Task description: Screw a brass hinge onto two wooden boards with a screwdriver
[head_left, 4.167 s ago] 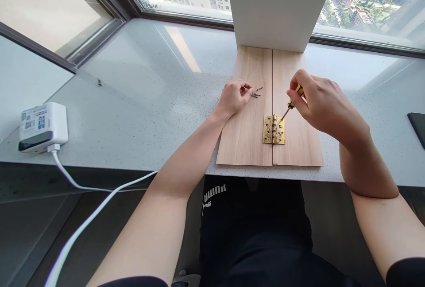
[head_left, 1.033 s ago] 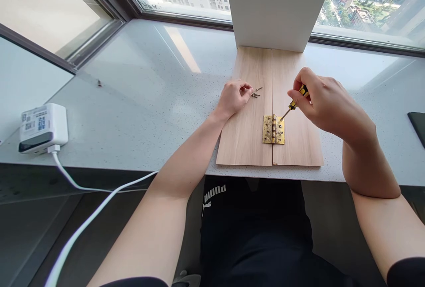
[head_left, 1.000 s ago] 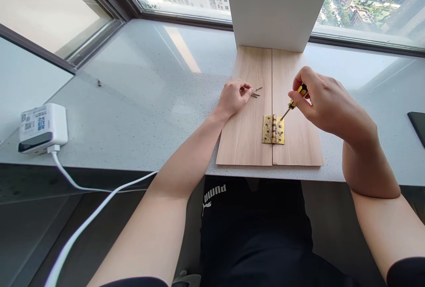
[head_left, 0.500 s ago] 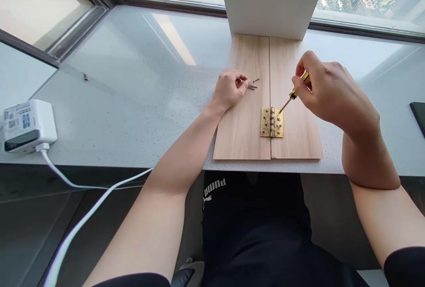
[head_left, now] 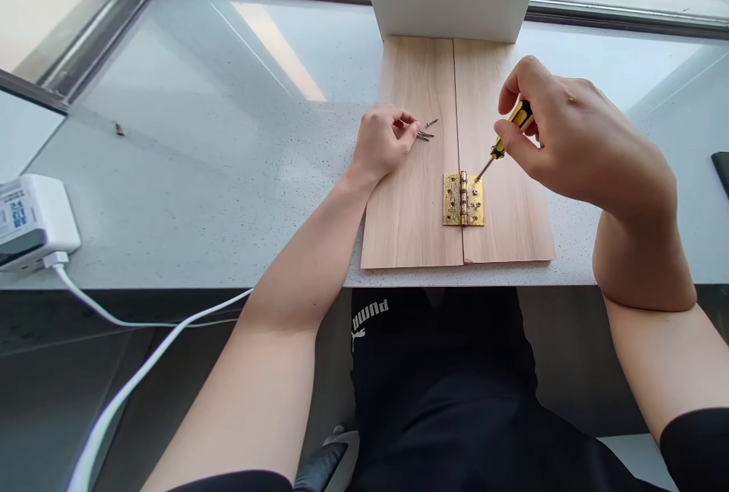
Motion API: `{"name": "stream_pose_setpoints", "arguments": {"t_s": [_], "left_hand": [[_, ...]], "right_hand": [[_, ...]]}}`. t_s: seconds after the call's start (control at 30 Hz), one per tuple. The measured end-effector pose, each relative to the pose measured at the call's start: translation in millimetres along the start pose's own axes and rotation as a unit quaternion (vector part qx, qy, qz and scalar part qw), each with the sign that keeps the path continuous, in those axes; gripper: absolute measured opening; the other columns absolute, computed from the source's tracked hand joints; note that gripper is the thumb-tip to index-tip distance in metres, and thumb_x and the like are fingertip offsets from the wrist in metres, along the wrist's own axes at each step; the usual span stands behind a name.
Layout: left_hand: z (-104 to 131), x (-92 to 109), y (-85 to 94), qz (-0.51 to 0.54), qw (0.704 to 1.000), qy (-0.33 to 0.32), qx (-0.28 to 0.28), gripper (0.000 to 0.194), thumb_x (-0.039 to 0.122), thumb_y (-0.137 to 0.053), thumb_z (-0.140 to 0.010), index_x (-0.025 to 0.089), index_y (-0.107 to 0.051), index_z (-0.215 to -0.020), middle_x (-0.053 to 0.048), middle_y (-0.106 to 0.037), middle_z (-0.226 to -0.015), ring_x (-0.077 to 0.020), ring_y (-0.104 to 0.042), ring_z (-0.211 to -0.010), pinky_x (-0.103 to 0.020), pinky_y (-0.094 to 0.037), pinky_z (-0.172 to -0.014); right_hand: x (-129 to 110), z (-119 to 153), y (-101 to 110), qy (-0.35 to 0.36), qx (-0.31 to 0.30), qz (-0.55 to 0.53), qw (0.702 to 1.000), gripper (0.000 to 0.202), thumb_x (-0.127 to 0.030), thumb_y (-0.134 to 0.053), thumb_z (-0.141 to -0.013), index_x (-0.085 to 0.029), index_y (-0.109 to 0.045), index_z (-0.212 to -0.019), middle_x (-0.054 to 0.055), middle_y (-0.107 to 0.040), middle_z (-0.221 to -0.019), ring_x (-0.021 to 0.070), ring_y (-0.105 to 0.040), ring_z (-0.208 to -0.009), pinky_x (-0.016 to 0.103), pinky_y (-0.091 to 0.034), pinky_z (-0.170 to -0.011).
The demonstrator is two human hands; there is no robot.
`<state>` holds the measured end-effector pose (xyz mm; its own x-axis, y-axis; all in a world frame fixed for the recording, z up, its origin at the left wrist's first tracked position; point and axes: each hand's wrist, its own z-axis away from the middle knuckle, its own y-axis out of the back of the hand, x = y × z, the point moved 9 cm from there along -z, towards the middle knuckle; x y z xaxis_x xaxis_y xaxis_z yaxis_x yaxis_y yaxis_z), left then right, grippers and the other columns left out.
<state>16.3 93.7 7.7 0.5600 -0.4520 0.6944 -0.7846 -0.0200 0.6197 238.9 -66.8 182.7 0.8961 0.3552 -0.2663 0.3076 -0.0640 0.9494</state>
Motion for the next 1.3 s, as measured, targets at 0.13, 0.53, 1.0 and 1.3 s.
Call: {"name": "stream_pose_setpoints", "arguments": {"t_s": [0.13, 0.53, 1.0, 1.3], "left_hand": [[1, 4, -0.5, 0.005, 1.000, 0.013, -0.018, 0.011, 0.033, -0.084, -0.112, 0.026, -0.080, -0.105, -0.010, -0.084, -0.116, -0.0307, -0.085, -0.110, -0.055, -0.073, -0.115], [2, 6, 0.9, 0.005, 1.000, 0.016, -0.023, 0.011, 0.037, -0.084, -0.113, 0.027, -0.081, -0.108, -0.010, -0.086, -0.118, -0.0315, -0.084, -0.111, -0.055, -0.074, -0.113], [1, 3, -0.1, 0.006, 1.000, 0.013, -0.014, 0.012, 0.035, -0.083, -0.114, 0.025, -0.082, -0.107, -0.011, -0.084, -0.116, -0.0310, -0.085, -0.109, -0.055, -0.074, -0.113], [1, 1, -1.3, 0.007, 1.000, 0.013, -0.005, 0.011, 0.035, -0.084, -0.113, 0.025, -0.082, -0.107, -0.010, -0.085, -0.114, -0.0308, -0.085, -0.109, -0.054, -0.074, -0.113]], "right_hand": [[0, 1, 2, -0.004, 0.005, 0.027, 1.000, 0.013, -0.042, -0.061, -0.116, -0.033, -0.053, -0.111, 0.011, -0.077, -0.110, 0.0317, -0.065, -0.087, 0.051, -0.050, -0.082], [-8, -1, -2, -0.001, -0.003, 0.003, 1.000, 0.021, -0.053, -0.063, -0.117, -0.032, -0.061, -0.119, 0.009, -0.075, -0.101, 0.0322, -0.067, -0.086, 0.051, -0.052, -0.083], [3, -1, 2, -0.023, 0.019, 0.010, 0.999, 0.021, -0.052, -0.053, -0.122, -0.032, -0.058, -0.117, 0.009, -0.074, -0.096, 0.0316, -0.065, -0.082, 0.049, -0.048, -0.079], [-3, 0, 0, -0.009, -0.001, 0.003, 1.000, 0.014, -0.040, -0.064, -0.112, -0.032, -0.058, -0.122, 0.006, -0.070, -0.090, 0.0324, -0.064, -0.080, 0.050, -0.048, -0.080]]}}
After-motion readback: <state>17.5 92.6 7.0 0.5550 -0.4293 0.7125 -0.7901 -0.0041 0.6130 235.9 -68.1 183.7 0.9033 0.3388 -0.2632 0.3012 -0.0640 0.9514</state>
